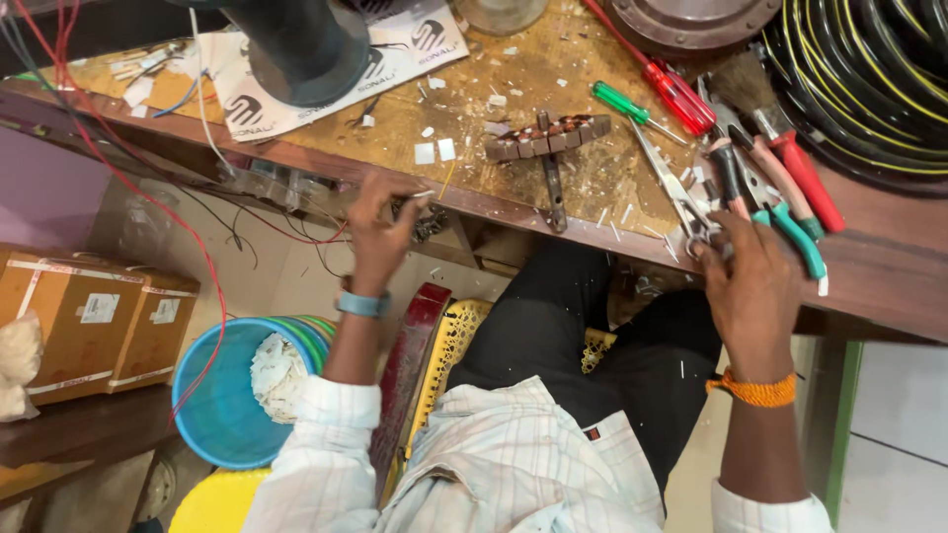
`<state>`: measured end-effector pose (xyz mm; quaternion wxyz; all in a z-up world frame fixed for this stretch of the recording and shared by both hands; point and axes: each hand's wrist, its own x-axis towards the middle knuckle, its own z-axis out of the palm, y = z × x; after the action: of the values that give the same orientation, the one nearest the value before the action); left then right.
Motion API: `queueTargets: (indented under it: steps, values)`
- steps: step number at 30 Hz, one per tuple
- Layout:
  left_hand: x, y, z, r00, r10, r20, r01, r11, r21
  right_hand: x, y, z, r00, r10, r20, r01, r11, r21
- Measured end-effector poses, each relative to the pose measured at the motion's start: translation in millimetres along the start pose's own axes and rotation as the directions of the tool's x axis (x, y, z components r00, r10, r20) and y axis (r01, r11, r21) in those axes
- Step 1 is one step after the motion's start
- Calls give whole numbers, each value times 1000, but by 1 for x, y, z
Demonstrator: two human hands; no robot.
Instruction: The person works on a small electrical component, likely a motor stator, at a cluttered workbench. They use a screwdriver to adjust the copper windings and scissors to cut small white plastic pieces, which they then insert into the component's slots.
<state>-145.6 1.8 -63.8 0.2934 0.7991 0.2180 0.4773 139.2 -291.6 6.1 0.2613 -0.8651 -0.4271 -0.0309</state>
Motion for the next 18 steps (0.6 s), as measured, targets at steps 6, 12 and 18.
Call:
queueTargets:
  steps: [6, 12, 18]
  values:
    - [-16, 39, 55, 942, -336, 2, 305, 853, -423, -32, -18, -29, 972, 183, 144, -165, 978, -127]
    - [8, 50, 76, 882, -465, 75, 420, 705, -571, -42, 11, -16, 849, 428, 310, -502, 835, 224]
    - [10, 62, 83, 899, -417, 134, 365, 542, -757, -79, 52, 22, 905, 338, 257, -368, 323, 872]
